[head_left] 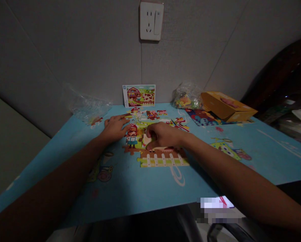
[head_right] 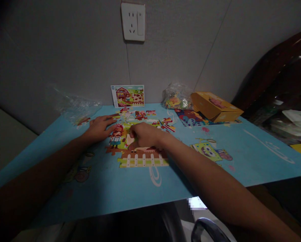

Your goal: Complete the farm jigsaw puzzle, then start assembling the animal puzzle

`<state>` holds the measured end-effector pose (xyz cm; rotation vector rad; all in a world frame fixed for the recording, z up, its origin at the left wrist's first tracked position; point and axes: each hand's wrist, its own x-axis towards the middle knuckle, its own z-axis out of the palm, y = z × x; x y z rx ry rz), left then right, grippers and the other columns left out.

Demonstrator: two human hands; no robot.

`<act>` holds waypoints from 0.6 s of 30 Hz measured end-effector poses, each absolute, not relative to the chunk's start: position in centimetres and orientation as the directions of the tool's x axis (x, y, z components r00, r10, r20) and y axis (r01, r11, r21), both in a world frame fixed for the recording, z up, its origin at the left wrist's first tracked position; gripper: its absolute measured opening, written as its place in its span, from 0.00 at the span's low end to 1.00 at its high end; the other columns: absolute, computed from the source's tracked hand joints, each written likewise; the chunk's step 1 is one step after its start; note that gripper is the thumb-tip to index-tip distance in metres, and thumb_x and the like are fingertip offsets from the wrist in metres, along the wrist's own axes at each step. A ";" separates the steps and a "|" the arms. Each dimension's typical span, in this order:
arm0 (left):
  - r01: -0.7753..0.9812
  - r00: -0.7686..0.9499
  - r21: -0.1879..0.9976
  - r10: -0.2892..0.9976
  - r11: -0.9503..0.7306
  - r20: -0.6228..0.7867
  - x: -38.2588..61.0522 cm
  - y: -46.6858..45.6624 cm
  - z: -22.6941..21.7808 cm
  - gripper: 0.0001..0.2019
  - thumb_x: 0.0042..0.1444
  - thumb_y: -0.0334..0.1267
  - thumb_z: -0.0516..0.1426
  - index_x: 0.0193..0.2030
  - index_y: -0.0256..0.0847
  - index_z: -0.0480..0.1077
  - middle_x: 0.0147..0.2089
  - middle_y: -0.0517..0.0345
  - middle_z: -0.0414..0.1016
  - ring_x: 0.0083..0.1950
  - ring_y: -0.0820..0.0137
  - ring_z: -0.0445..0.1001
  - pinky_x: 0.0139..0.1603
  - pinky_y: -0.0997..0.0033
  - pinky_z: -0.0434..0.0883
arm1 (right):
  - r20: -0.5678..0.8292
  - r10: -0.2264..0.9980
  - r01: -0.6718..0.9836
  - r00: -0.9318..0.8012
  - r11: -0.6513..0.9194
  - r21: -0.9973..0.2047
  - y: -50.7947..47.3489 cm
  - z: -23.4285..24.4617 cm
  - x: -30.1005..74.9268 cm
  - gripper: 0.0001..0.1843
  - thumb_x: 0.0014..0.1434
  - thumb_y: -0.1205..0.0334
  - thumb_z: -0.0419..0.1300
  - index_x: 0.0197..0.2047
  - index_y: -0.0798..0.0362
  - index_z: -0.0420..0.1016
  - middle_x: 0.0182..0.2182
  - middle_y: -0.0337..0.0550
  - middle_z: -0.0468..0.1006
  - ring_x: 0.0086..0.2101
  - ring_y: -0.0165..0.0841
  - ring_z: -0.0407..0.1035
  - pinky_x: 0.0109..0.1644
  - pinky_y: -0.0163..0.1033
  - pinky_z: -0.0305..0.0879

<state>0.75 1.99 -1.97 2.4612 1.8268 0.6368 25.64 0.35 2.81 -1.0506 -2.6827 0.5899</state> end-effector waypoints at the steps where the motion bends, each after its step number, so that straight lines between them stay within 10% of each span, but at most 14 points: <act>1: 0.884 0.281 0.267 0.894 -0.383 0.349 1.1 1.6 -1.7 0.20 0.61 0.50 0.53 0.52 0.44 0.77 0.59 0.46 0.73 0.61 0.49 0.65 0.62 0.43 0.59 | 0.106 0.699 0.579 -0.708 0.659 -0.480 0.4 2.4 25.5 0.14 0.48 0.61 0.71 0.35 0.54 0.73 0.27 0.36 0.73 0.27 0.28 0.63 0.32 0.33 0.56; 8: 0.546 0.375 0.693 0.877 -0.472 0.302 3.7 -1.1 -0.6 0.23 0.55 0.46 0.57 0.55 0.36 0.71 0.32 0.59 0.74 0.34 0.68 0.72 0.39 0.67 0.70 | 0.194 0.819 0.177 -0.540 0.335 -0.925 0.3 -0.6 23.9 0.06 0.60 0.62 0.55 0.40 0.50 0.61 0.23 0.30 0.71 0.21 0.26 0.68 0.26 0.31 0.61; 18: 0.432 0.477 0.798 0.857 -0.421 0.194 1.8 -0.9 0.9 0.16 0.50 0.44 0.61 0.42 0.37 0.69 0.25 0.63 0.72 0.28 0.72 0.70 0.32 0.74 0.66 | 0.257 0.772 0.226 -0.581 0.456 -0.861 -0.5 0.3 24.2 0.07 0.59 0.64 0.57 0.42 0.53 0.68 0.22 0.32 0.71 0.21 0.25 0.64 0.28 0.31 0.59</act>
